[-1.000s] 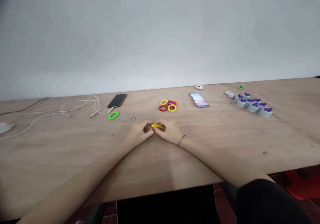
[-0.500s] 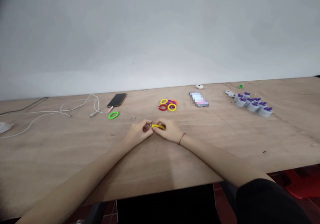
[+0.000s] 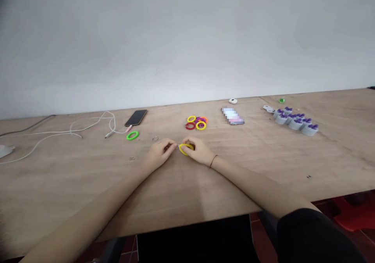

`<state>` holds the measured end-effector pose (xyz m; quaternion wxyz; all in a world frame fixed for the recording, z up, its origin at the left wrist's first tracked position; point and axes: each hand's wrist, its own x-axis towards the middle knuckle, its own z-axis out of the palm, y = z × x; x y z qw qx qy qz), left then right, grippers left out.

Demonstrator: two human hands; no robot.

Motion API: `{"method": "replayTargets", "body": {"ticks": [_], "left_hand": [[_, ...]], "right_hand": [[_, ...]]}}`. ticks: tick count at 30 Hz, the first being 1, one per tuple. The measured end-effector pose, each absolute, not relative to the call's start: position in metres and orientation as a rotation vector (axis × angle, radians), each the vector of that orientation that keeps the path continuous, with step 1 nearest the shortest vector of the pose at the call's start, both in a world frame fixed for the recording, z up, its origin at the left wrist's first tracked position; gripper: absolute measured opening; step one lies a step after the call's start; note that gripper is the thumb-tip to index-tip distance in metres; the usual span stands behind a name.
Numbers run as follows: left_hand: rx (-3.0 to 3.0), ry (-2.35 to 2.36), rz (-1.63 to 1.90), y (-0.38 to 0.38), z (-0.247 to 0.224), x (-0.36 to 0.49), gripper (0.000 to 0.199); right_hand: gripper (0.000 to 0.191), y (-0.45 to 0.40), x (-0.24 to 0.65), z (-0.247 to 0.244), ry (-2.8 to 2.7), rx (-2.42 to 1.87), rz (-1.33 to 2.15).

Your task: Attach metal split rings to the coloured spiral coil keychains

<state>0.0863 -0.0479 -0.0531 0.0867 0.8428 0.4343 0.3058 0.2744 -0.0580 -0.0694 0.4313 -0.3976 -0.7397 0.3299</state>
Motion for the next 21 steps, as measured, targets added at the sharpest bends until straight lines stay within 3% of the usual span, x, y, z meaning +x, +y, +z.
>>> {"method": "replayTargets", "body": {"ticks": [6,15,21], "left_hand": [[2.361,1.321,0.936,-0.0506,-0.0557,0.0913,0.024],[2.81,1.305,0.677,-0.0481,-0.0534,0.0831,0.024],[2.578,1.476,0.88,-0.0522,-0.055,0.0896,0.022]], "right_hand": [[0.022,-0.0616,0.2739,-0.0663,-1.886,-1.014,0.8],[0.021,-0.0622,0.2742,-0.0695,-1.839,-1.042,0.69],[0.015,-0.0671,0.2717,-0.0657,-1.968,-1.001,0.707]]}}
